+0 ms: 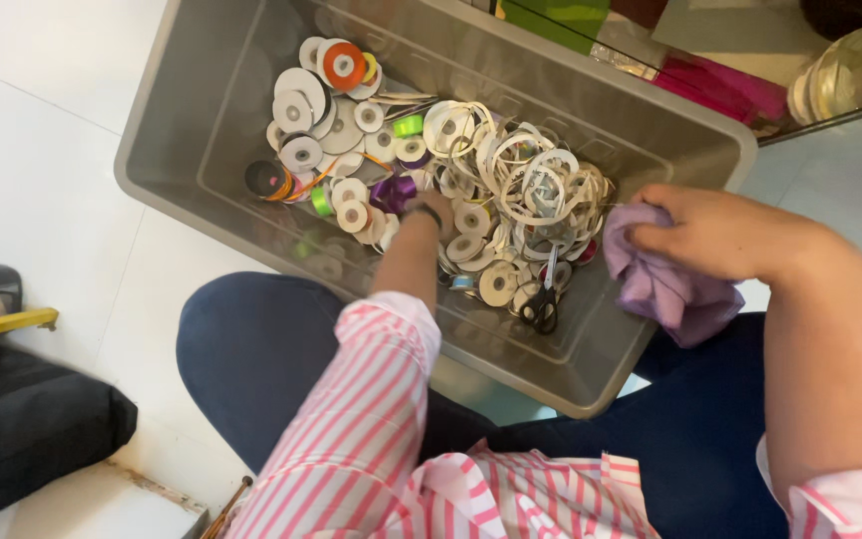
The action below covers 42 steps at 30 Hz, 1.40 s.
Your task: The person sits on the floor and uses scissors to cut ribbons from various spools held in a plastic bin. They cut a green ribbon, then a yellow ribbon, and later a pink ribbon, placing the cut pieces into the bin. The person also wipes a spool with a purple cloth and places spools onto a nearby shelf.
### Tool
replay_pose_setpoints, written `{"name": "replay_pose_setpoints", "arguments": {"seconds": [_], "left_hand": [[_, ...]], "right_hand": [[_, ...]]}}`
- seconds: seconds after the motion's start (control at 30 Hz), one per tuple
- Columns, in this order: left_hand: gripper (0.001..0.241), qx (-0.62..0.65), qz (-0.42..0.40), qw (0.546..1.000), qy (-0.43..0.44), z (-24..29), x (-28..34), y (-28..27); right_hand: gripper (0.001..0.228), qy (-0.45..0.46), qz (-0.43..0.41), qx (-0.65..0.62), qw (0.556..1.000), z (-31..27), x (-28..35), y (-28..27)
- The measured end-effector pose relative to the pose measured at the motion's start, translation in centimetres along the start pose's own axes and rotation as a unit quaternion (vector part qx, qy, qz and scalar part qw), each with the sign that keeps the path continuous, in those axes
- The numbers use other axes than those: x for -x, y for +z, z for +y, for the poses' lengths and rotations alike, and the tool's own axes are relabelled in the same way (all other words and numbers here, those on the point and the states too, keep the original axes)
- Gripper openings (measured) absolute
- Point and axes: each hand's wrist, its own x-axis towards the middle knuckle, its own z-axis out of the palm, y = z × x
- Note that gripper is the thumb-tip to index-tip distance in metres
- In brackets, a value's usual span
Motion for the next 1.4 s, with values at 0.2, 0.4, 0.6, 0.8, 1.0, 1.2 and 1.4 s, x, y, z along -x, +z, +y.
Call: {"name": "replay_pose_setpoints", "arguments": {"seconds": [0.2,0.4,0.6,0.8,1.0,1.2,1.4], "left_hand": [[0.067,0.040,0.155,0.985,-0.060,-0.7,-0.7,0.1],[0.066,0.003,0.144,0.986,-0.083,-2.5,-6.2,1.2],[0.061,0.010,0.171,0.978,-0.119,-1.4,-9.0,2.4],[0.075,0.005,0.096,0.987,-0.126,-1.4,-4.6,-1.5],[0.072,-0.017,0.008,0.999,-0.048,0.3,5.2,-6.4],[0.096,-0.114,0.069,0.991,0.018,0.0,8.4,-11.7],[0.083,0.134,0.232,0.939,0.216,1.5,22.7,-16.7]], "right_hand": [[0.029,0.041,-0.060,-0.007,0.997,-1.8,1.2,0.1],[0.033,0.025,-0.058,0.011,0.998,-1.9,0.7,0.6],[0.024,0.041,-0.080,0.018,0.996,-2.9,0.8,1.0],[0.028,0.047,-0.066,0.029,0.996,-1.6,-0.5,1.7],[0.034,0.019,-0.031,0.019,0.999,-1.3,1.0,1.6],[0.041,-0.021,0.051,-0.012,0.998,-0.3,1.8,1.9],[0.052,-0.195,0.387,-0.118,0.894,1.1,-0.1,4.9]]}}
